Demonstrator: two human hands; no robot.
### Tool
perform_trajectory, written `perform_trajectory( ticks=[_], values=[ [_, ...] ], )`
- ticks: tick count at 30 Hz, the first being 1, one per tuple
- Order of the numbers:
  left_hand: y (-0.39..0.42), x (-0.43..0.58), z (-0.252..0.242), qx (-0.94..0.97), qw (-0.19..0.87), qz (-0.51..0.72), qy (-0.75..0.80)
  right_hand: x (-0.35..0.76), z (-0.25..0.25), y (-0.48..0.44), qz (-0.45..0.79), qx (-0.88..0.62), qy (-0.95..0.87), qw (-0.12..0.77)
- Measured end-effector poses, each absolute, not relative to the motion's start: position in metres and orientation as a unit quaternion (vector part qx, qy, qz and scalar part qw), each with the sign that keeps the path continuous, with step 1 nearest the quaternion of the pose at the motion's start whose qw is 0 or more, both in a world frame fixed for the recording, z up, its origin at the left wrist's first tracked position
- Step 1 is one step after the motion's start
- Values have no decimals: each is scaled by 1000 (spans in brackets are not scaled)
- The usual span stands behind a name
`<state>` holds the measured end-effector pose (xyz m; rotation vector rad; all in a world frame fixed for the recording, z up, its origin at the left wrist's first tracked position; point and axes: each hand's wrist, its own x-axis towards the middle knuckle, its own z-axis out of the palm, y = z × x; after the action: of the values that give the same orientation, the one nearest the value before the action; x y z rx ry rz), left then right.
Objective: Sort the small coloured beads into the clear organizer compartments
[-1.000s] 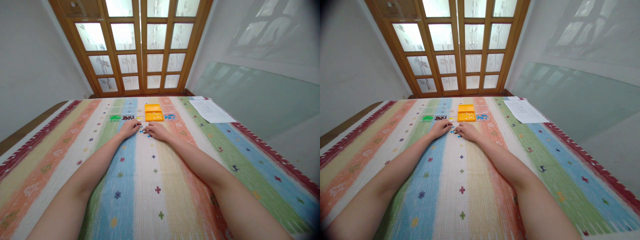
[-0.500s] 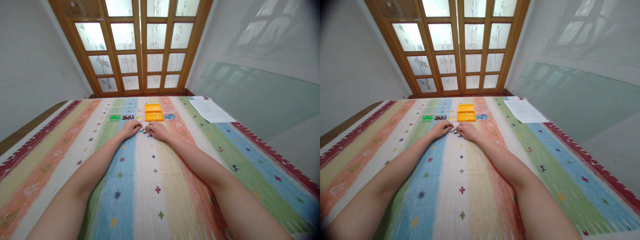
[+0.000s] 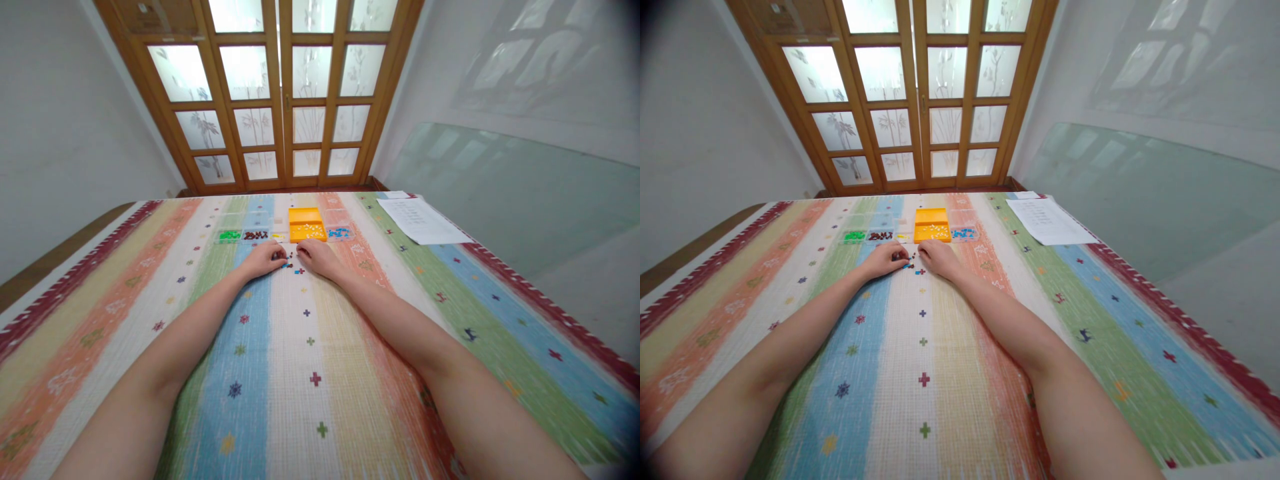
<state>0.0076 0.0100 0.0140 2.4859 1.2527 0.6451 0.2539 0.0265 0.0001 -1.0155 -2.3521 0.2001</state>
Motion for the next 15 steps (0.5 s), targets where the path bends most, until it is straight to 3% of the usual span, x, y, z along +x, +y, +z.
perform_trajectory(
  ticks=[8, 15],
  values=[
    [10, 11, 11, 865, 138, 227, 425, 273, -2, 51, 123, -500, -746, 421],
    [8, 14, 11, 873, 111, 225, 417, 287, -11, 68, 132, -512, -712, 463]
  ],
)
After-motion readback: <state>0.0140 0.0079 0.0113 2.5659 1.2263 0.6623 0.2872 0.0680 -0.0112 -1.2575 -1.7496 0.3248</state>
